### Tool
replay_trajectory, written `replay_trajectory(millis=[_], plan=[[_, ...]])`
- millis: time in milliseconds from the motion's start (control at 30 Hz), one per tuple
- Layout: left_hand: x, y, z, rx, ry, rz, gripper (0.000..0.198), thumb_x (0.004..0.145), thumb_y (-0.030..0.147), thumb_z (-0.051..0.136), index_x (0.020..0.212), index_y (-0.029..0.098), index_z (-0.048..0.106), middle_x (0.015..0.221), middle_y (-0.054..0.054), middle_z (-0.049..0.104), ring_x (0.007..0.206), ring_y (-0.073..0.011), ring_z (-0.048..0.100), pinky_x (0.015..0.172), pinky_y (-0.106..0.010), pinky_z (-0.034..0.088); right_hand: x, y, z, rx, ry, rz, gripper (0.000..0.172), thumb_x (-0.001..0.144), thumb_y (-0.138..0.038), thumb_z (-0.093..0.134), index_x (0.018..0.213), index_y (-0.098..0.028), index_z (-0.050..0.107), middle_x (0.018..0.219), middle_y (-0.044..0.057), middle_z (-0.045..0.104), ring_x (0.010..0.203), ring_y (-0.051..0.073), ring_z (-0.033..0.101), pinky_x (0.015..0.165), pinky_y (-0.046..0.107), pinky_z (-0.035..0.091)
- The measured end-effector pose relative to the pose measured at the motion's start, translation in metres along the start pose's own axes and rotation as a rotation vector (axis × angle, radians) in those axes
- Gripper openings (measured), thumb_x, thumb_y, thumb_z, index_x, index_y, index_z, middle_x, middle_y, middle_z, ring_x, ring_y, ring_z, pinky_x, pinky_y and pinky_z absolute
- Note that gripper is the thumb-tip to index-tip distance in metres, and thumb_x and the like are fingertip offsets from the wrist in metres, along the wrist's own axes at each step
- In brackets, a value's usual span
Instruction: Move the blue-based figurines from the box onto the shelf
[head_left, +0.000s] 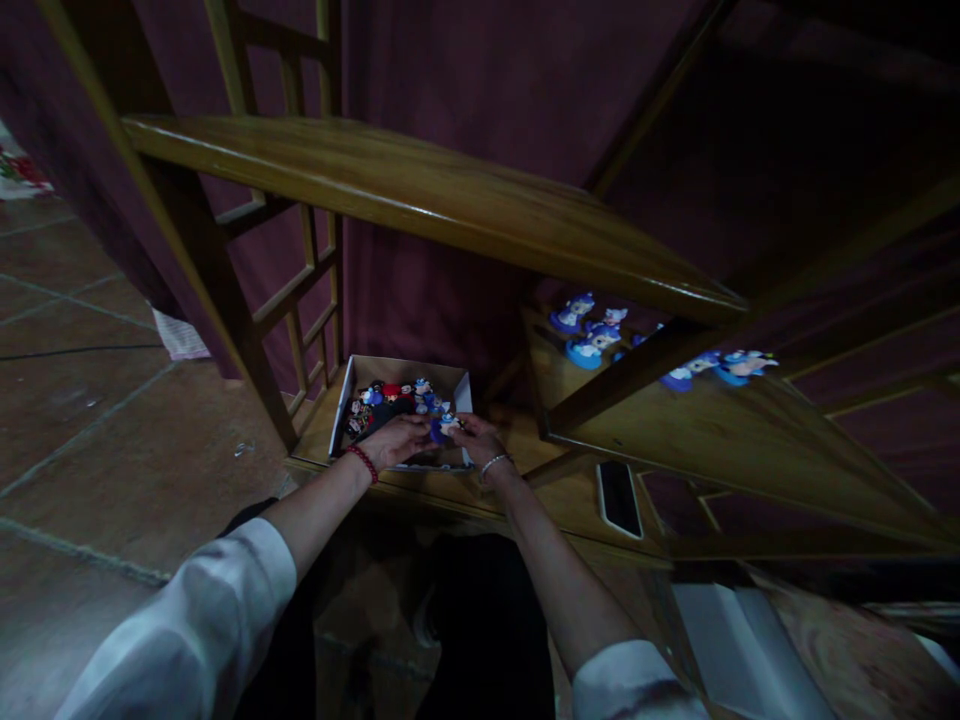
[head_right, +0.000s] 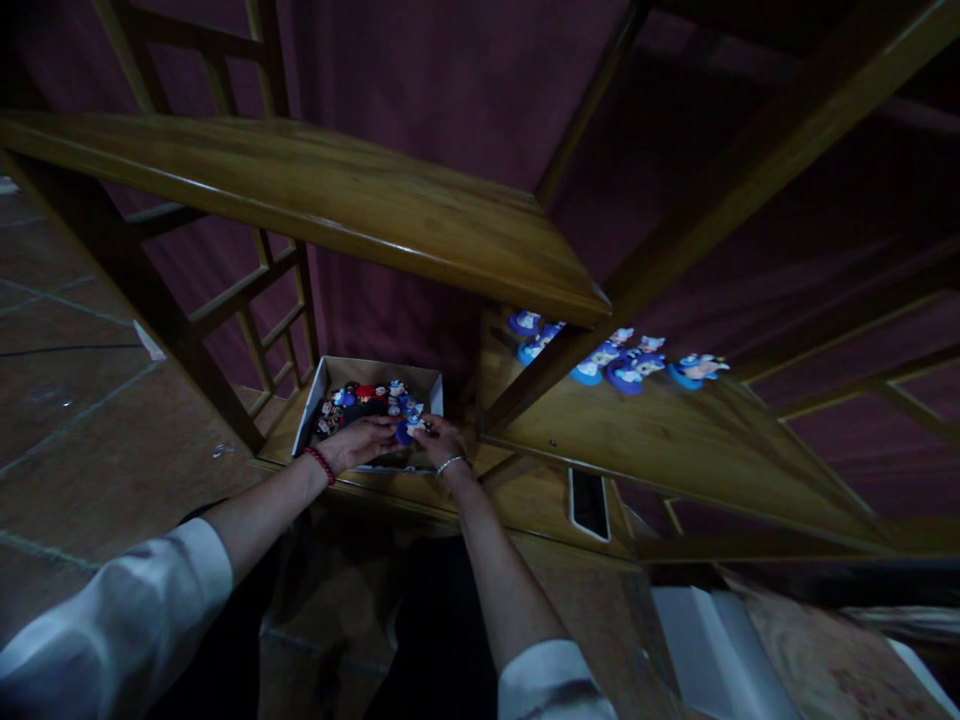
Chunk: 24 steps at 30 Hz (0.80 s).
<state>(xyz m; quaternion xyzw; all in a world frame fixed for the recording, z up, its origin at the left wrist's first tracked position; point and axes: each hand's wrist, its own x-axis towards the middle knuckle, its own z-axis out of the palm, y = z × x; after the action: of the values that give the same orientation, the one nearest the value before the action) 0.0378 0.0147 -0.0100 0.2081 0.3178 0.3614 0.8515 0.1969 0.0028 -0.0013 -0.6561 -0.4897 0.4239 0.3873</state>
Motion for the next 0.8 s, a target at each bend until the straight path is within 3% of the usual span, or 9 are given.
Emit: replay_trajectory(millis=[800], plan=[[0.0044, -0.0051, -0.0022, -0.013, 0.068, -0.012, 0.008, 0.070, 0.001, 0.056, 0.069, 0.008, 0.059, 0.070, -0.005, 0.061, 0.070, -0.0118, 0.058, 0.080, -0.035, 0.046, -0.0006, 0.0015, 0.0014, -0.038, -0.071, -0.014, 0.033, 0.057, -0.025, 0.061, 0.090, -0.018, 0.061, 0.081, 0.000, 0.065, 0.075, 0.014, 0.057, 0.073, 0.028, 0.045]])
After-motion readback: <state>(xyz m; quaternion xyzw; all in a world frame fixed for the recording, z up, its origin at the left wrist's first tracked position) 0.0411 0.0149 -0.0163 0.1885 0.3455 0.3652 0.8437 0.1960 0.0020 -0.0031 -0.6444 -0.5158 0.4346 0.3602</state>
